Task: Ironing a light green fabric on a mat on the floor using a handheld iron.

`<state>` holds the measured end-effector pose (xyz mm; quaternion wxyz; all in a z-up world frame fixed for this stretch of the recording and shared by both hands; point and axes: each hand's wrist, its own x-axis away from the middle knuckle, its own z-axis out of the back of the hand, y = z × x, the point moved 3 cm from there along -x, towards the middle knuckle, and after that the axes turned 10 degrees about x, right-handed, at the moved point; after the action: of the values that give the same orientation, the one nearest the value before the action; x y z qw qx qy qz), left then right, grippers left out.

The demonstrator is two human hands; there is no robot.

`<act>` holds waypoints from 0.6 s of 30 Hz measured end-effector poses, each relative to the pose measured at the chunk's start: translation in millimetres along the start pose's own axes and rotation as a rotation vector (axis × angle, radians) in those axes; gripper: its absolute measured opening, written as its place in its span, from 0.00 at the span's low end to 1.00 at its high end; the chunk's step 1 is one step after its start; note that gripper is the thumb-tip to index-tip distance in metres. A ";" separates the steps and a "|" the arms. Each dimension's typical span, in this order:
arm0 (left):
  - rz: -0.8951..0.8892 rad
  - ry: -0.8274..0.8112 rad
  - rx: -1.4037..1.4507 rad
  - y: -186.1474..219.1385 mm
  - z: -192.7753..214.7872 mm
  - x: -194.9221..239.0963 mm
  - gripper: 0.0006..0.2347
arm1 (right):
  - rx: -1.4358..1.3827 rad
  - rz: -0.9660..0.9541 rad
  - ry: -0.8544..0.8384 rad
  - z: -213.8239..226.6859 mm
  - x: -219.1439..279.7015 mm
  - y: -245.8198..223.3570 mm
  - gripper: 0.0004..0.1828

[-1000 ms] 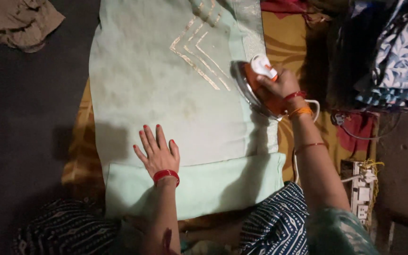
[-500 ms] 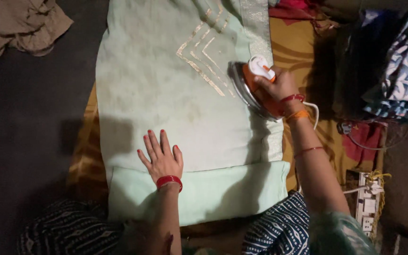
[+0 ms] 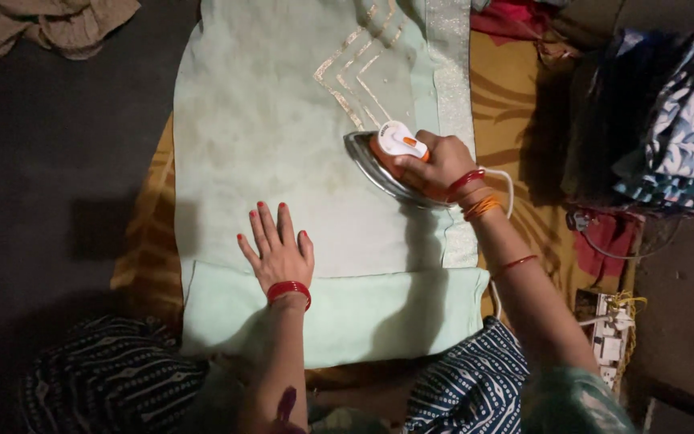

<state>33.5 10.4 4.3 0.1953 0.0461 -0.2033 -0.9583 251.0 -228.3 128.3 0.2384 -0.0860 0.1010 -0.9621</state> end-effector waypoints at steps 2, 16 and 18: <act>-0.007 0.012 -0.014 0.0 -1.4 0.0 0.27 | 0.024 -0.036 0.005 1.4 -5.6 -6.5 0.32; 0.010 -0.040 -0.026 1.1 0.8 -0.3 0.27 | 0.037 -0.108 0.228 -14.9 -80.6 -12.1 0.29; 0.020 -0.023 -0.010 -1.4 -0.3 0.4 0.27 | -0.007 -0.134 0.242 -13.3 -79.8 -18.7 0.30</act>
<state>32.7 11.3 3.4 0.2029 0.0319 -0.2014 -0.9577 309.5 -172.1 110.5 0.1595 0.0233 0.1264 -0.9788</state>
